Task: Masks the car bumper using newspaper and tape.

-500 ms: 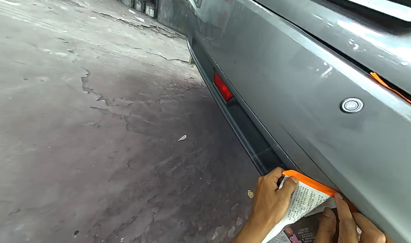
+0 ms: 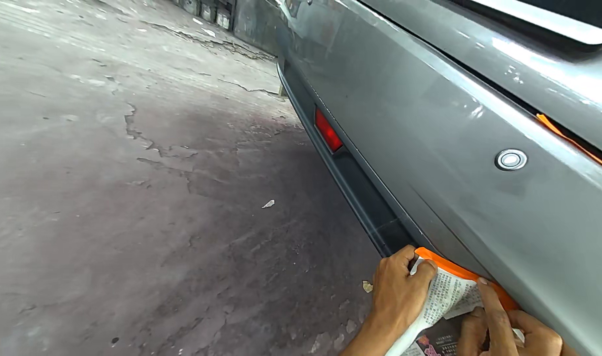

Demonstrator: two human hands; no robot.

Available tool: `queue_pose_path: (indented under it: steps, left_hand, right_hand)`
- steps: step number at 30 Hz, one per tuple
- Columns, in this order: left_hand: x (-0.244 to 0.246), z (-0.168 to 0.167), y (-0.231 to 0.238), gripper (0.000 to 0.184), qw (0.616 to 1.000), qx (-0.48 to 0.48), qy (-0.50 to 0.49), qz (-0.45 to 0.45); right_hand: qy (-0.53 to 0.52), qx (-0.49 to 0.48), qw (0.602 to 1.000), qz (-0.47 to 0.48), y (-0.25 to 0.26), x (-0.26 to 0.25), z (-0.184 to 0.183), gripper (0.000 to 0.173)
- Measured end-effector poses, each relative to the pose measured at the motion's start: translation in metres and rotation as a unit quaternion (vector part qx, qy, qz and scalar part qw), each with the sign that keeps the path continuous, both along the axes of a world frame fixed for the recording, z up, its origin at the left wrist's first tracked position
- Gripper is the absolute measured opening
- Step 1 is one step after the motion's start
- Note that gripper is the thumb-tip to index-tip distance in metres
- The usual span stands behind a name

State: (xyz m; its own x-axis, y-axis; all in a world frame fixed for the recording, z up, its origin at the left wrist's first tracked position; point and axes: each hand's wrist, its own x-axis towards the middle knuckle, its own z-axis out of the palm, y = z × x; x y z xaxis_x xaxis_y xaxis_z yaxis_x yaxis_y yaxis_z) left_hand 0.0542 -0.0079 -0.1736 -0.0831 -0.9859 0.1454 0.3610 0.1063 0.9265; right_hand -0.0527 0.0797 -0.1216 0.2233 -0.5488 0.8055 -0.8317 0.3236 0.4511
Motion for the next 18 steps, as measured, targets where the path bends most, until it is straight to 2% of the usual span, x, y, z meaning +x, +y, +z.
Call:
queue_pose_path:
  steps: [10,18]
  left_hand:
    - [0.001,0.0,-0.002,0.026,1.0,-0.003,-0.021,0.001]
    - [0.007,-0.002,-0.009,0.03,1.0,0.002,-0.023,0.006]
  right_hand:
    - [-0.011,0.012,1.0,0.005,-0.007,0.014,0.005,0.033]
    - [0.027,0.05,0.998,0.027,-0.027,0.025,-0.001,0.046]
